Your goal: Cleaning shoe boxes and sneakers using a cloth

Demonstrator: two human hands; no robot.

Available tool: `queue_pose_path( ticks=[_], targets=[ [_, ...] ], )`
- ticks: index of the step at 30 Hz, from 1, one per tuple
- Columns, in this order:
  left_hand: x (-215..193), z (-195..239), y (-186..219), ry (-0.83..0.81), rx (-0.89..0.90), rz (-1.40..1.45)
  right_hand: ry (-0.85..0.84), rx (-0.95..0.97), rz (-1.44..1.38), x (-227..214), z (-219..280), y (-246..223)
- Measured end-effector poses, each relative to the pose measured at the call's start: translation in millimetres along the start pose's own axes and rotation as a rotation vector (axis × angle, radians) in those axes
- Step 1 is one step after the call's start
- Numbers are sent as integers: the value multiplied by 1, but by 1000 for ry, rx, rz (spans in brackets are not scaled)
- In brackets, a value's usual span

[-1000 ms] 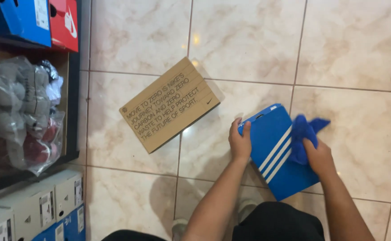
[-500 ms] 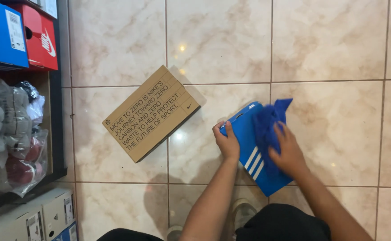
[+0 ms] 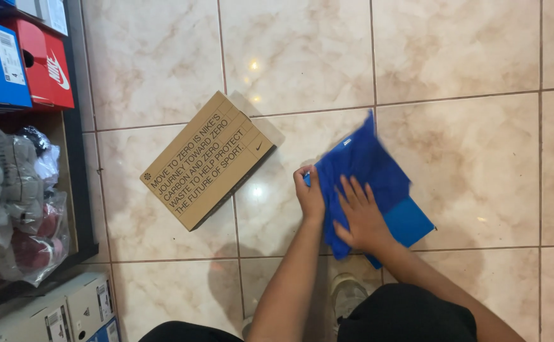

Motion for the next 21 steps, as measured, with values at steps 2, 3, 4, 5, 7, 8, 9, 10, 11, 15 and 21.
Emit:
queue_pose_path(
  ticks=[2,3,4,5,7,8,9,10,11,15,21],
  targets=[
    [-5,-6,8,-50,28,-27,-16,-33,64,-1,45,5],
    [-3,-8,11,-111,56,-52,-30,-57,133,0,70,7],
    [-7,-8,20,-113,54,-51,-32,-56,134,-1,82,20],
    [-6,-6,35,-176,126,-129,-75,72,84,1,95,44],
    [-5,-4,46,-242,196,-208,-118,204,33,-2,97,77],
    [-4,-4,45,-250,231,-228,-26,303,-14,-17,86,94],
    [-4,-3,44,-259,267,-247,66,402,-61,-30,78,112],
    [-2,-3,41,-263,264,-250,64,407,-62,-39,52,120],
    [-4,-3,40,-233,275,-247,-63,534,-283,-32,30,138],
    [-6,-1,42,-167,281,-242,-271,672,-750,14,-48,172],
    [-7,-1,39,-84,292,-260,87,135,-76,-63,2,68]
  ],
)
Point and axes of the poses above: each hand's wrist, its own z-axis away from the middle knuckle, its own x-axis out of the palm, y = z × x, the point moved 9 cm from there along -z, towards the middle knuckle, and after that the axes turned 2 degrees about x, right-handed, at the moved point
